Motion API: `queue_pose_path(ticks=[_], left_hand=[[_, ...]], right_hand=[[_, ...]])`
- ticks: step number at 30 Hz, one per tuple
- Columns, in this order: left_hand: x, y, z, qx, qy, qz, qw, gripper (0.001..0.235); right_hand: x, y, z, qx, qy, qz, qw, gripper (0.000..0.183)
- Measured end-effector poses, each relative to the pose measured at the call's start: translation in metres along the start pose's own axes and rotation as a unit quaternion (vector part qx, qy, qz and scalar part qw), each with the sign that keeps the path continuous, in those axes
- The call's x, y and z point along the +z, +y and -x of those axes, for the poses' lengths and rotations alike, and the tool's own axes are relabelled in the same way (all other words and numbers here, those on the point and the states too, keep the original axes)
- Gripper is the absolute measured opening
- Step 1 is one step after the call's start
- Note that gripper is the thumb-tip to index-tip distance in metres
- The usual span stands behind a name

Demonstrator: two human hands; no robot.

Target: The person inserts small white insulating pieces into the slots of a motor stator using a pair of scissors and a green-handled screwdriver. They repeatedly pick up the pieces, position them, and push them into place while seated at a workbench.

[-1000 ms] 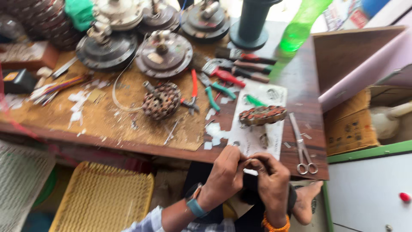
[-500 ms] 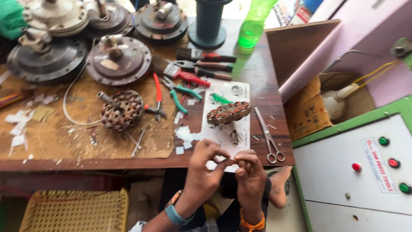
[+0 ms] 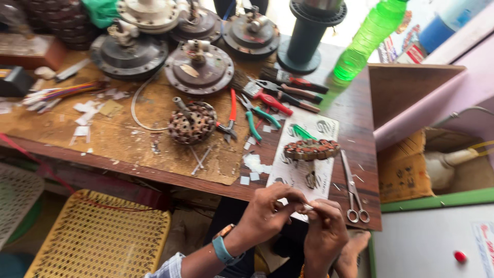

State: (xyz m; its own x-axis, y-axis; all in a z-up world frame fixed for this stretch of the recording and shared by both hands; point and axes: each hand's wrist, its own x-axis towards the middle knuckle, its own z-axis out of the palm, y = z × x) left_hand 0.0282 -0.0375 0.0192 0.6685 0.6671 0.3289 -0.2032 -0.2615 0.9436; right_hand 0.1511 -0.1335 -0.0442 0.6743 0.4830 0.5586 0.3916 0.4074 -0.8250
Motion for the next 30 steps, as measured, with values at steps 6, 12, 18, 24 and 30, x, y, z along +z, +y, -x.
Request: queue_pose_path(ticks=[6,12,18,24,30], left_hand=[[-0.014,0.011,0.001,0.053,-0.018,-0.115,0.992,0.011],[-0.024,0.009,0.005,0.070,-0.049,-0.175,0.981,0.010],[-0.032,0.011,0.009,0.098,-0.074,-0.234,0.964,0.009],[-0.026,0.004,0.007,0.121,-0.086,-0.297,0.943,0.014],[-0.017,-0.002,0.004,0.147,-0.116,-0.366,0.912,0.011]], right_hand=[[-0.004,0.003,-0.001,0.021,-0.045,0.132,0.990,0.022],[-0.004,0.009,-0.003,0.044,-0.091,0.093,0.990,0.018],[0.003,-0.001,0.000,0.016,-0.120,0.153,0.981,0.018],[-0.009,0.004,-0.001,0.085,-0.127,0.148,0.977,0.020],[-0.019,0.012,0.002,0.147,-0.134,0.136,0.970,0.019]])
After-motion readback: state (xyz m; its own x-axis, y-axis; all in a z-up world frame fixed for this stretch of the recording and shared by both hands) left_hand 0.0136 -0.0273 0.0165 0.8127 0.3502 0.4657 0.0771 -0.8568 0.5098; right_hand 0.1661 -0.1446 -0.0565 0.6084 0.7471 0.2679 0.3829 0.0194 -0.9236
